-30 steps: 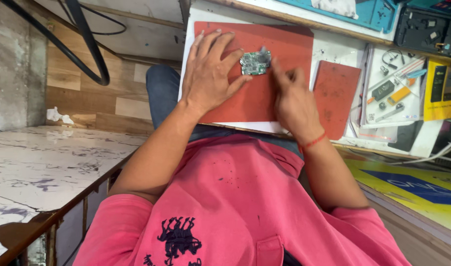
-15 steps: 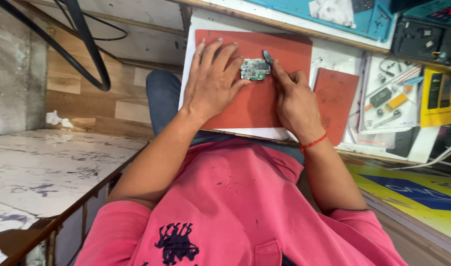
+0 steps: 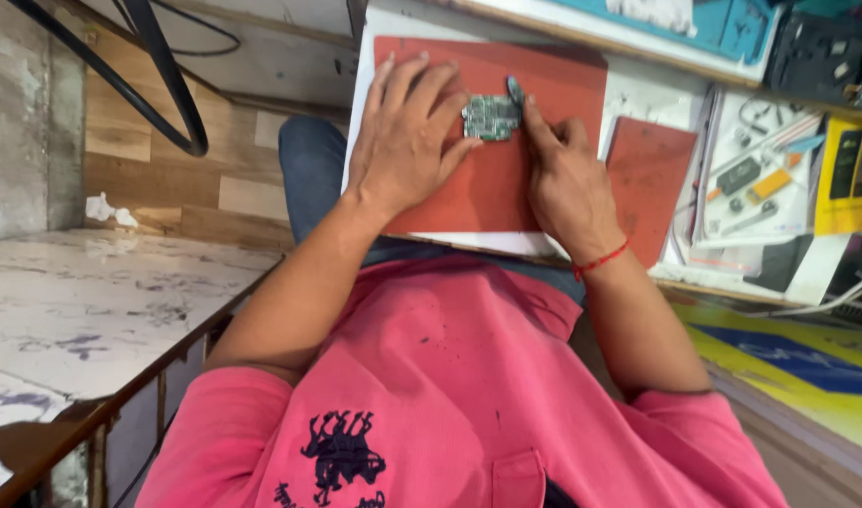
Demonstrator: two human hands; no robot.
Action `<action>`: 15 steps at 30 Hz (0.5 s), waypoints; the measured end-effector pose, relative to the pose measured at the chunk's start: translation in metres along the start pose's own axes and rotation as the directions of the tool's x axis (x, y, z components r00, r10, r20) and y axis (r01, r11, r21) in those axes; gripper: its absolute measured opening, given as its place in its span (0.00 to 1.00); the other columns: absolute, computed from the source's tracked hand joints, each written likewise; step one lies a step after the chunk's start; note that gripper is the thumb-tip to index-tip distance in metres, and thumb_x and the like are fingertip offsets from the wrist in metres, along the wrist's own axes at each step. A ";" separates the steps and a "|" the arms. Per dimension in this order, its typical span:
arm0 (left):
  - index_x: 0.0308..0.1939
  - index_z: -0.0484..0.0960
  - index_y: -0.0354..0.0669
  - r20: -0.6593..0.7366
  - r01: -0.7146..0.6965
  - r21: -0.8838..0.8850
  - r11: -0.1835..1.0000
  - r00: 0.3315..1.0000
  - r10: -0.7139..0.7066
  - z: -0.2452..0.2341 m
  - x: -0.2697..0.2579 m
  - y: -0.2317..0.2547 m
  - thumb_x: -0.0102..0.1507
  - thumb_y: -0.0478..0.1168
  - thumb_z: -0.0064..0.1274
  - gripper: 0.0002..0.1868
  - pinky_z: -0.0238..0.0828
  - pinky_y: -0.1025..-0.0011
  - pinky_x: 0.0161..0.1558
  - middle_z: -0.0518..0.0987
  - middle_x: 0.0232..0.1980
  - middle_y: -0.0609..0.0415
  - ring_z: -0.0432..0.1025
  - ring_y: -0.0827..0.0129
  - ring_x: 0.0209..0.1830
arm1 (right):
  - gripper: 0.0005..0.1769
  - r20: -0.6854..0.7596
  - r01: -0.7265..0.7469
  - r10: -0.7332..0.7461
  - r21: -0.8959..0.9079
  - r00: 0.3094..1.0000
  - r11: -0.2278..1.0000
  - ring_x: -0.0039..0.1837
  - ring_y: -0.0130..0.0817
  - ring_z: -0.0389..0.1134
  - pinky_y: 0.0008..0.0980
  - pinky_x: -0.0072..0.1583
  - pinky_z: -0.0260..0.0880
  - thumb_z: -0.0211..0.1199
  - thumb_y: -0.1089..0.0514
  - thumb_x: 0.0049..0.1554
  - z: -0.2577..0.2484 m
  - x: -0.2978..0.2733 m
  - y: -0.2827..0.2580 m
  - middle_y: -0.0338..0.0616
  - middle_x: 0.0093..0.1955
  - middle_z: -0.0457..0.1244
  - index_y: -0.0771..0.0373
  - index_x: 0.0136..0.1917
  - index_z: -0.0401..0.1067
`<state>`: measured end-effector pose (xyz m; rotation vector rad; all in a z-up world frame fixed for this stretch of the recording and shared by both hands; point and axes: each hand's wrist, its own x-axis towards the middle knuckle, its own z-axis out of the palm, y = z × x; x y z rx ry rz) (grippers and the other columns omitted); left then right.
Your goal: The person uses a small tool to scrape and clean a small circuit board placed on a red mat. They repeatedly rub the surface of the board and occasionally flip it over to clean different areas.
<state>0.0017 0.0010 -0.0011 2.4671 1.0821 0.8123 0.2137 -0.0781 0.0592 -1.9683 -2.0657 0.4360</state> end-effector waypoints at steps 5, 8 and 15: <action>0.60 0.80 0.40 -0.006 -0.029 -0.005 1.000 1.000 0.029 -0.009 0.013 -0.004 0.61 0.53 0.66 0.29 0.47 0.43 0.76 0.67 0.70 0.42 0.57 0.45 0.74 | 0.37 0.048 -0.007 0.007 0.014 0.999 1.000 0.49 0.59 0.70 0.52 0.50 0.72 0.50 0.70 0.55 -0.003 0.005 0.002 0.58 0.53 0.64 0.51 0.76 0.67; 0.59 0.79 0.39 0.053 -0.003 -0.020 1.000 0.999 0.004 -0.006 0.000 0.003 0.62 0.53 0.66 0.28 0.44 0.42 0.77 0.64 0.72 0.39 0.54 0.42 0.76 | 0.36 0.031 -0.036 0.037 -0.035 0.999 0.999 0.48 0.61 0.69 0.53 0.49 0.70 0.50 0.71 0.58 0.001 -0.012 -0.005 0.59 0.55 0.64 0.54 0.78 0.66; 0.60 0.79 0.39 0.031 0.013 -0.040 0.999 0.999 -0.012 -0.004 0.001 -0.001 0.64 0.52 0.65 0.27 0.42 0.43 0.80 0.61 0.77 0.39 0.52 0.43 0.79 | 0.30 0.023 -0.037 0.037 0.025 0.999 0.999 0.47 0.59 0.70 0.52 0.48 0.71 0.53 0.67 0.63 0.005 0.002 -0.007 0.57 0.53 0.64 0.51 0.76 0.68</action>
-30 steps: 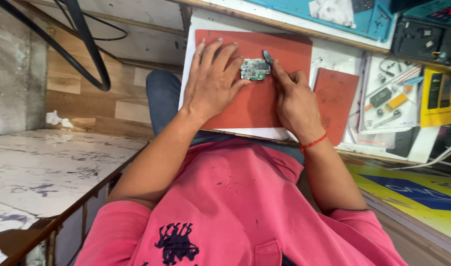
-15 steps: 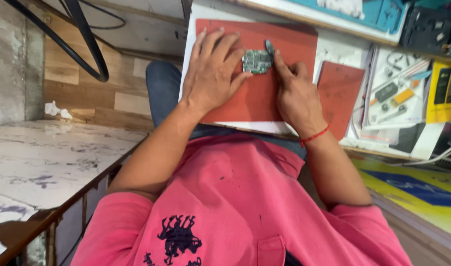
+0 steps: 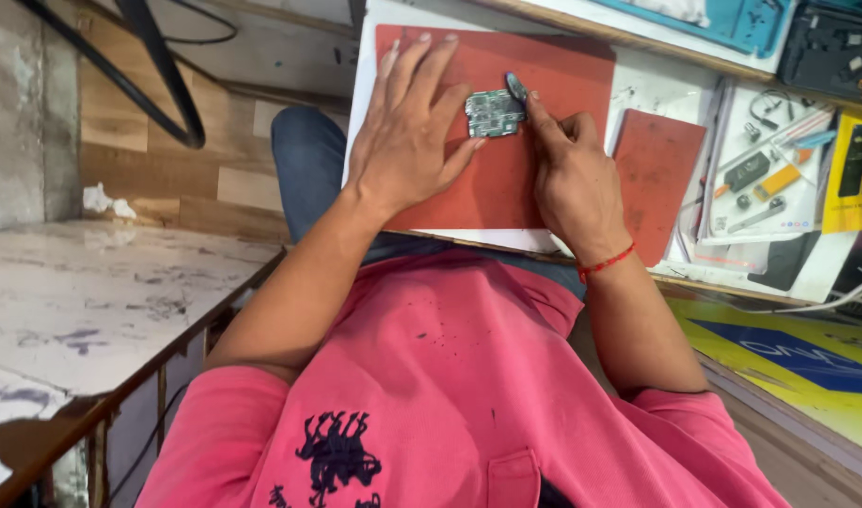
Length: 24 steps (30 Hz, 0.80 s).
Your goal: The person uses a small tool to scrape and clean a small circuit board placed on a red mat. They repeatedly rub the surface of the board and occasionally flip it over to clean different areas.
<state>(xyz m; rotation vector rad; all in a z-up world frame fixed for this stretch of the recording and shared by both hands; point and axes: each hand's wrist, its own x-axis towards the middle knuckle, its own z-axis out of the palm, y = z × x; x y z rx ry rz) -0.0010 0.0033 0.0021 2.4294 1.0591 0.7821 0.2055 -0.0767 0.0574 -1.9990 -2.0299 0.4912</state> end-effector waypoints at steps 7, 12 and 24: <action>0.64 0.79 0.38 0.009 -0.024 0.034 0.999 1.000 0.024 0.005 0.003 0.000 0.64 0.52 0.64 0.30 0.44 0.41 0.77 0.66 0.74 0.41 0.56 0.46 0.76 | 0.27 0.002 -0.022 0.022 -0.004 1.000 1.000 0.46 0.58 0.70 0.52 0.47 0.71 0.54 0.64 0.64 -0.004 0.002 -0.001 0.56 0.52 0.65 0.51 0.76 0.68; 0.64 0.80 0.38 0.005 -0.020 0.031 0.999 1.000 0.020 -0.001 0.003 -0.003 0.63 0.53 0.64 0.31 0.45 0.41 0.76 0.67 0.73 0.41 0.57 0.46 0.75 | 0.32 0.052 0.022 -0.023 0.024 0.998 0.999 0.47 0.61 0.69 0.53 0.47 0.71 0.52 0.68 0.60 0.000 0.000 -0.004 0.58 0.53 0.63 0.54 0.77 0.66; 0.63 0.81 0.39 0.001 -0.036 0.044 0.998 0.999 0.036 0.005 0.000 -0.004 0.65 0.52 0.65 0.28 0.45 0.42 0.77 0.69 0.73 0.45 0.57 0.48 0.76 | 0.33 0.027 -0.013 0.014 -0.035 1.000 0.999 0.45 0.60 0.69 0.53 0.47 0.71 0.53 0.68 0.59 0.004 -0.011 0.003 0.57 0.54 0.63 0.54 0.77 0.67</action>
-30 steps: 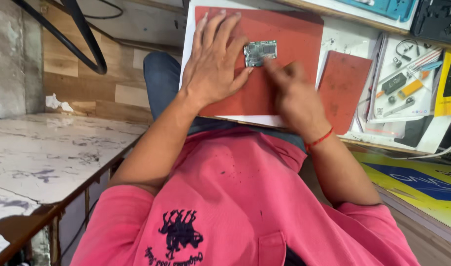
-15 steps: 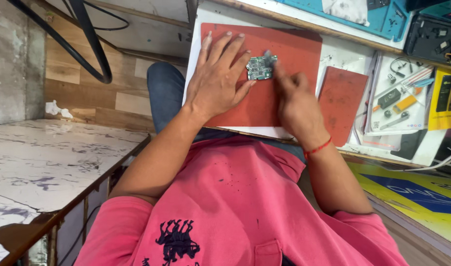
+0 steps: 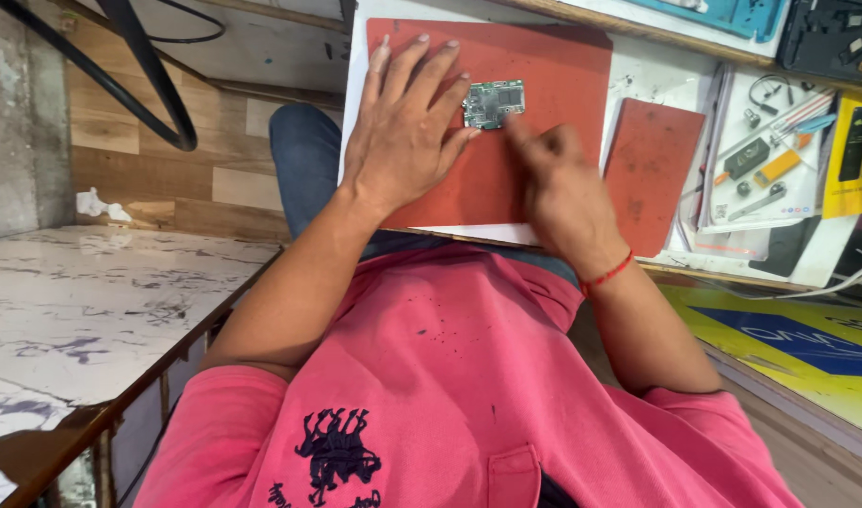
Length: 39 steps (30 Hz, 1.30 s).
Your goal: The person uses a small tool to scrape and clean a small circuit board placed on a red mat. They repeatedly rub the surface of the board and occasionally flip it over to clean different areas.
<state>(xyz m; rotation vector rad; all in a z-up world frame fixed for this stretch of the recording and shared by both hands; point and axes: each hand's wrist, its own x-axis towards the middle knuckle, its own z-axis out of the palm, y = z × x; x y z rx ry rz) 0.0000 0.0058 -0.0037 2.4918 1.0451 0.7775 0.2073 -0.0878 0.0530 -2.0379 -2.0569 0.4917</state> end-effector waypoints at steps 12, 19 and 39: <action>0.63 0.80 0.39 -0.005 -0.003 -0.041 0.999 1.000 0.003 -0.003 0.001 0.001 0.64 0.51 0.65 0.28 0.45 0.41 0.76 0.69 0.71 0.44 0.58 0.47 0.74 | 0.29 -0.042 0.079 -0.077 0.055 0.996 0.995 0.48 0.56 0.70 0.50 0.48 0.71 0.55 0.64 0.62 0.007 0.007 0.006 0.54 0.54 0.64 0.52 0.76 0.69; 0.63 0.78 0.40 0.048 0.030 -0.023 0.999 0.998 -0.029 0.001 0.000 0.002 0.63 0.53 0.62 0.30 0.46 0.42 0.77 0.70 0.71 0.44 0.59 0.46 0.74 | 0.27 -0.073 0.003 0.002 0.071 0.997 0.998 0.48 0.57 0.70 0.51 0.46 0.71 0.55 0.61 0.64 0.010 -0.002 0.005 0.53 0.55 0.65 0.47 0.75 0.69; 0.57 0.80 0.41 -0.006 0.054 -0.004 0.999 0.999 -0.054 -0.012 0.008 0.009 0.58 0.53 0.62 0.29 0.48 0.45 0.75 0.71 0.69 0.44 0.61 0.48 0.74 | 0.30 0.117 0.053 -0.062 0.075 0.991 0.996 0.48 0.56 0.72 0.52 0.49 0.72 0.52 0.61 0.58 0.006 0.018 0.010 0.51 0.55 0.66 0.41 0.71 0.69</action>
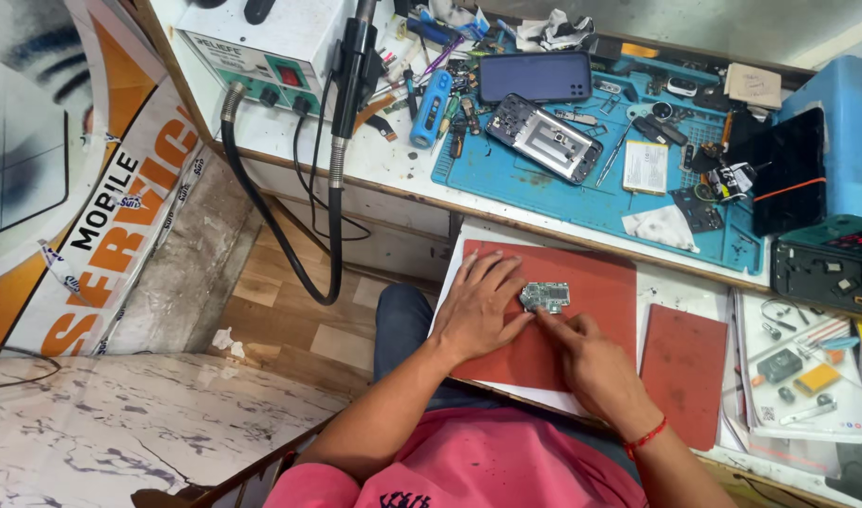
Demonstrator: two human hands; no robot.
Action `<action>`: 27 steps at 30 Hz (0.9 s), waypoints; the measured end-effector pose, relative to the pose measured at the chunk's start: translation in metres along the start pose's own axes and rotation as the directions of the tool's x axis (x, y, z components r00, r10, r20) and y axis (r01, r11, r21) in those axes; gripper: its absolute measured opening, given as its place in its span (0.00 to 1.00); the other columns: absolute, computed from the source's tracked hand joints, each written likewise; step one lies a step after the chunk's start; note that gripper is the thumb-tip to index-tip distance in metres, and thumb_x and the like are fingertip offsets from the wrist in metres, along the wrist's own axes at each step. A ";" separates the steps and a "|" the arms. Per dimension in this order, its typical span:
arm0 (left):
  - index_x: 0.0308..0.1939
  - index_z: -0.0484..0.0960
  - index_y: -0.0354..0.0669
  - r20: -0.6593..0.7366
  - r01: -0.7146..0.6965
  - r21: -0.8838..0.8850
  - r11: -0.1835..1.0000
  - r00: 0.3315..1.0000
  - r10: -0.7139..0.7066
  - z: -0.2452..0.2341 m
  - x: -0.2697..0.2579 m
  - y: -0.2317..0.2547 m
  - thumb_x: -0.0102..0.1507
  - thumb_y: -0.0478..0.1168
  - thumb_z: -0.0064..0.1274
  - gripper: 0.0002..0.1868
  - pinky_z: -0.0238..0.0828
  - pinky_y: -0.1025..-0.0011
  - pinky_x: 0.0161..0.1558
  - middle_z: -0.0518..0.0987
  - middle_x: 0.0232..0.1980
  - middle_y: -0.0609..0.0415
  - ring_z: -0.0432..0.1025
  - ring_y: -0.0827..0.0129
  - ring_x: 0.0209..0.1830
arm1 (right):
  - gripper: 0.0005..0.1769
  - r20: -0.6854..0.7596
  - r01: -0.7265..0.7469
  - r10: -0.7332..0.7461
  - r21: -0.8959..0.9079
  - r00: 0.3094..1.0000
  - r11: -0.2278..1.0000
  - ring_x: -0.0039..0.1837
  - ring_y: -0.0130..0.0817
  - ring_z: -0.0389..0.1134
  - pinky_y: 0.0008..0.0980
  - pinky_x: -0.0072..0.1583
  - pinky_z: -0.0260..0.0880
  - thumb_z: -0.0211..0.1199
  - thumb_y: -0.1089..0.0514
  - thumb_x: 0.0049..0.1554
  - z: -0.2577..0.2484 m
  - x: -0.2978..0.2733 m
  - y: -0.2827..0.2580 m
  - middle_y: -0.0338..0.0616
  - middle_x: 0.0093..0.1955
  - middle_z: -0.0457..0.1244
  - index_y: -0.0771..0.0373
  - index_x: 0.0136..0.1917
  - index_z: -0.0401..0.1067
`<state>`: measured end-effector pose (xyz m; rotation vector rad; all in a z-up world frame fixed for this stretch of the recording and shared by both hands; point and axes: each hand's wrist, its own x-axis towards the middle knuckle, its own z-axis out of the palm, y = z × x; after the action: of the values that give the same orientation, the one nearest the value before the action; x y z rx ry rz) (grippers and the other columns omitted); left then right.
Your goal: The person uses a small tool to scrape and clean a small circuit board placed on a red mat. They repeatedly rub the surface of the board and occasionally flip it over to clean different areas.
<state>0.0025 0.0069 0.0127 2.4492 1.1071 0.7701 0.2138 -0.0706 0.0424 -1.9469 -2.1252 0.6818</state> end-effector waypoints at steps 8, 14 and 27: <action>0.57 0.80 0.40 0.000 -0.001 -0.002 1.000 1.000 0.001 -0.001 -0.001 0.000 0.59 0.54 0.61 0.28 0.48 0.45 0.75 0.71 0.69 0.44 0.60 0.47 0.73 | 0.33 -0.024 -0.064 0.063 -0.029 0.998 0.998 0.49 0.57 0.71 0.52 0.49 0.72 0.52 0.62 0.57 0.002 0.001 -0.001 0.52 0.57 0.65 0.41 0.74 0.68; 0.59 0.79 0.39 -0.016 -0.024 0.008 1.000 1.000 0.024 0.006 -0.001 -0.002 0.59 0.54 0.62 0.30 0.49 0.45 0.76 0.71 0.69 0.45 0.61 0.48 0.73 | 0.31 -0.056 -0.050 0.049 -0.004 0.997 0.999 0.47 0.58 0.71 0.52 0.48 0.72 0.51 0.63 0.58 0.001 -0.005 0.001 0.54 0.58 0.65 0.46 0.74 0.67; 0.55 0.80 0.41 0.008 -0.011 -0.011 1.000 1.000 0.011 -0.004 0.005 0.003 0.59 0.53 0.63 0.27 0.48 0.44 0.74 0.72 0.68 0.44 0.61 0.48 0.72 | 0.31 -0.124 -0.171 0.168 -0.013 0.978 0.985 0.44 0.56 0.71 0.52 0.46 0.72 0.51 0.63 0.59 -0.003 -0.005 -0.004 0.51 0.57 0.63 0.42 0.73 0.67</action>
<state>0.0051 0.0090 0.0191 2.4494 1.0847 0.7673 0.2121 -0.0751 0.0472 -2.1426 -1.9206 0.5504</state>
